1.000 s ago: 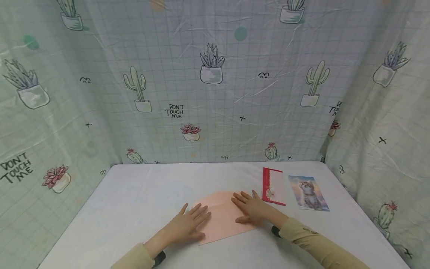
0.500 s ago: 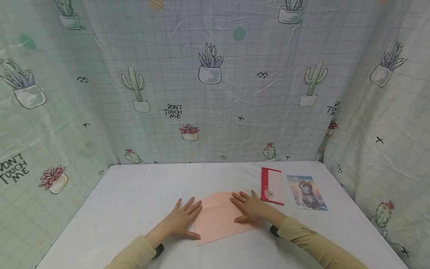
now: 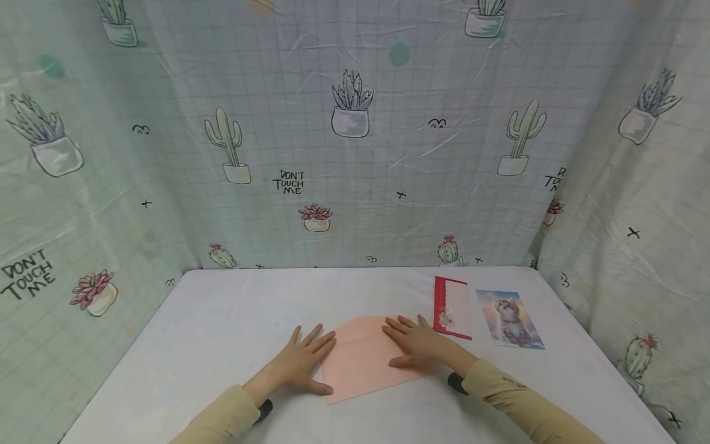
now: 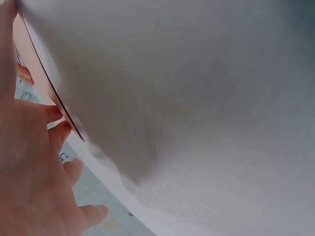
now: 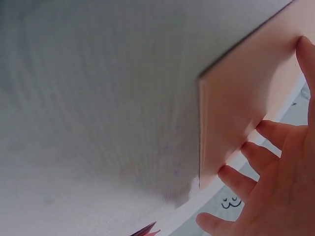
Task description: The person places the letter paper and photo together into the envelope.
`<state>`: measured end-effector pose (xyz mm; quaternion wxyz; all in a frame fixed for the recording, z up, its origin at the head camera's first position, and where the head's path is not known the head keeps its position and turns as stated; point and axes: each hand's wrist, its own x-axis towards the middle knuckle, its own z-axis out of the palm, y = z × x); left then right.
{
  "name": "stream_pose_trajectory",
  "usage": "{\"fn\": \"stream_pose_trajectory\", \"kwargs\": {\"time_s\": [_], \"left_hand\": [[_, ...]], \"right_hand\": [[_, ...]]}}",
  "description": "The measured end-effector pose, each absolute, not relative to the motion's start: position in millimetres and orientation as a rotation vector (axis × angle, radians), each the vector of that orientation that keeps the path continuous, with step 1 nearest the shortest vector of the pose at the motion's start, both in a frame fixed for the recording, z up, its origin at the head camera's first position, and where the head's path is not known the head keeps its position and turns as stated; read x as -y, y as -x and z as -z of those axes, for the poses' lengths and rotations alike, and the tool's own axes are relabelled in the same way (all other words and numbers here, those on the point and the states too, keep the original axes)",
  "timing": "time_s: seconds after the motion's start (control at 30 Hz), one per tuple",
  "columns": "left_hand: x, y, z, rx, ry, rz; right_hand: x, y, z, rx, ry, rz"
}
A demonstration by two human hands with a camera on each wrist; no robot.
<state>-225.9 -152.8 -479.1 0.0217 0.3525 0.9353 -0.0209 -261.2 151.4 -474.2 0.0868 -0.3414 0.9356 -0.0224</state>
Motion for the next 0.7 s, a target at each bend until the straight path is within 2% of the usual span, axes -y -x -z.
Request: {"fn": "stream_pose_trajectory", "kwargs": {"time_s": [0.7], "left_hand": [[150,224,477,-2.934,-1.04,0.158]], "right_hand": [[-172,248,474,-2.816,1.046,0.2]]}}
